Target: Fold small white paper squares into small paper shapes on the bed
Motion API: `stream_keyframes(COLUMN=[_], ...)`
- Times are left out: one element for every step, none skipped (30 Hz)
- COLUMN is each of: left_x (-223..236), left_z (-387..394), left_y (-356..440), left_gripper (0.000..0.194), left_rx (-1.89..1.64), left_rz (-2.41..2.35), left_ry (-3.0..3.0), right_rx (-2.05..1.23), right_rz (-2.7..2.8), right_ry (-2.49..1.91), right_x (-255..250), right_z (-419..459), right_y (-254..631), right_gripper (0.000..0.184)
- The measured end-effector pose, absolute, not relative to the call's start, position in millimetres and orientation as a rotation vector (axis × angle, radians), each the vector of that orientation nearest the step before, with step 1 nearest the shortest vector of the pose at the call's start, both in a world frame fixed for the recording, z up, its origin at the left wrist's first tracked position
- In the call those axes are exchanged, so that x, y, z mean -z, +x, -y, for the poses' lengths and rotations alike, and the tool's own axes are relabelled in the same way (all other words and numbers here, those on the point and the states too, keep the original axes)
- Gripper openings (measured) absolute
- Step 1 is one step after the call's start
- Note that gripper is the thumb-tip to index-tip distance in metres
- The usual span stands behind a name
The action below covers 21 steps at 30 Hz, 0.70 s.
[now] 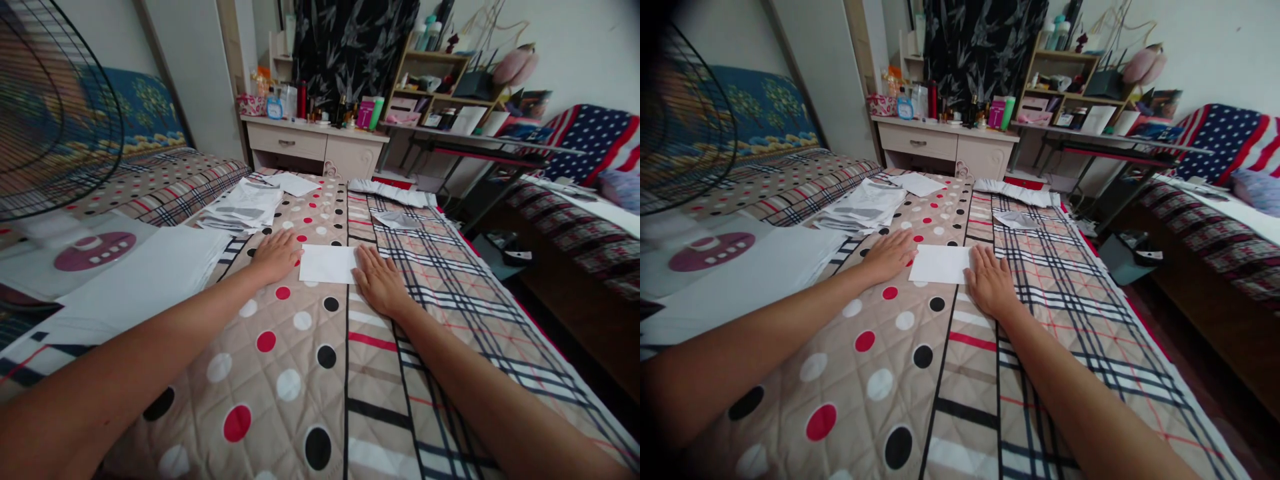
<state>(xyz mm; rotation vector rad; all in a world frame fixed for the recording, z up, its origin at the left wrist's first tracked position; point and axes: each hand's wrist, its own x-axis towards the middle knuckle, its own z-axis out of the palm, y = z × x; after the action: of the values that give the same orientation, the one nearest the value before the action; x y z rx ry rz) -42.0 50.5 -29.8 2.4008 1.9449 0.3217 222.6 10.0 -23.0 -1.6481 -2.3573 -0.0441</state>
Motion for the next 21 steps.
stream_keyframes(left_x=[30.8, 31.5, 32.1, 32.5, 32.8, 33.0, 33.3, 33.5, 33.6, 33.5, 33.1, 32.5, 31.8, 30.8, 29.9, 29.0, 28.2, 27.6, 27.2, 26.8, 26.4], left_z=[-51.4, -51.8, -52.0, -52.1, -52.1, -52.0, -52.0, -51.8, -51.6, -51.2, -50.6, -49.8, -48.9, -47.9, -47.0, -46.2, -45.5, -45.0, -44.8, -44.8, -45.0], left_y=[-42.0, -42.0, -42.4, -43.5, -45.3, -47.5, -49.8, -51.9, -53.3, -53.9, -53.6, -52.4, -50.6, -48.3, -45.9, -43.7, -41.7, -40.2, -39.1, -38.3, -37.8], left_gripper=[0.059, 0.056, 0.053, 0.051, 0.049, 0.049, 0.048, 0.048, 0.047, 0.047, 0.047, 0.048, 0.049, 0.051, 0.053, 0.054, 0.055, 0.055, 0.054, 0.053, 0.052], left_rx=[-0.382, -0.449, -0.522, -0.597, -0.669, -0.734, -0.789, -0.833, -0.868, -0.891, -0.902, -0.903, -0.897, -0.882, -0.864, -0.846, -0.828, -0.814, -0.801, -0.791, -0.787], left_rz=[-1.966, -1.966, -1.942, -1.896, -1.835, -1.770, -1.714, -1.678, -1.662, -1.660, -1.666, -1.678, -1.692, -1.705, -1.718, -1.733, -1.748, -1.761, -1.771, -1.780, -1.785], left_ry=[2.397, 2.403, 2.415, 2.424, 2.424, 2.412, 2.389, 2.357, 2.323, 2.297, 2.284, 2.280, 2.285, 2.295, 2.304, 2.308, 2.307, 2.301, 2.292, 2.281, 2.271], right_rx=[0.024, 0.002, -0.025, -0.059, -0.103, -0.153, -0.204, -0.253, -0.297, -0.334, -0.363, -0.384, -0.394, -0.395, -0.393, -0.391, -0.392, -0.395, -0.399, -0.404, -0.407], right_rz=[2.335, 2.307, 2.270, 2.225, 2.171, 2.109, 2.042, 1.976, 1.921, 1.876, 1.843, 1.826, 1.819, 1.817, 1.817, 1.819, 1.819, 1.818, 1.815, 1.816, 1.818], right_ry=[-1.619, -1.587, -1.554, -1.524, -1.502, -1.488, -1.480, -1.474, -1.469, -1.463, -1.457, -1.450, -1.445, -1.444, -1.444, -1.442, -1.441, -1.440, -1.439, -1.440, -1.441], right_x=[22.7, 22.5, 22.3, 22.4, 22.6, 23.1, 23.8, 24.7, 25.7, 26.7, 27.5, 28.2, 28.7, 29.1, 29.2, 29.3, 29.1, 28.8, 28.3, 27.6, 26.7], right_z=[-10.0, -10.2, -10.7, -11.4, -12.4, -13.6, -14.9, -16.3, -17.7, -19.0, -20.0, -20.9, -21.5, -21.9, -22.2, -22.3, -22.2, -22.1, -21.8, -21.5, -21.1], right_y=[223.9, 225.5, 227.3, 229.1, 230.9, 232.7, 234.2, 235.5, 236.6, 237.4, 238.0, 238.4, 238.7, 238.9, 239.0, 239.1, 239.1, 239.2, 239.1, 239.0, 238.7], right_gripper=[0.055, 0.055, 0.054, 0.054, 0.053, 0.052, 0.051, 0.050, 0.049, 0.048, 0.048, 0.048, 0.048, 0.047, 0.047, 0.047, 0.047, 0.047, 0.047, 0.047, 0.047])
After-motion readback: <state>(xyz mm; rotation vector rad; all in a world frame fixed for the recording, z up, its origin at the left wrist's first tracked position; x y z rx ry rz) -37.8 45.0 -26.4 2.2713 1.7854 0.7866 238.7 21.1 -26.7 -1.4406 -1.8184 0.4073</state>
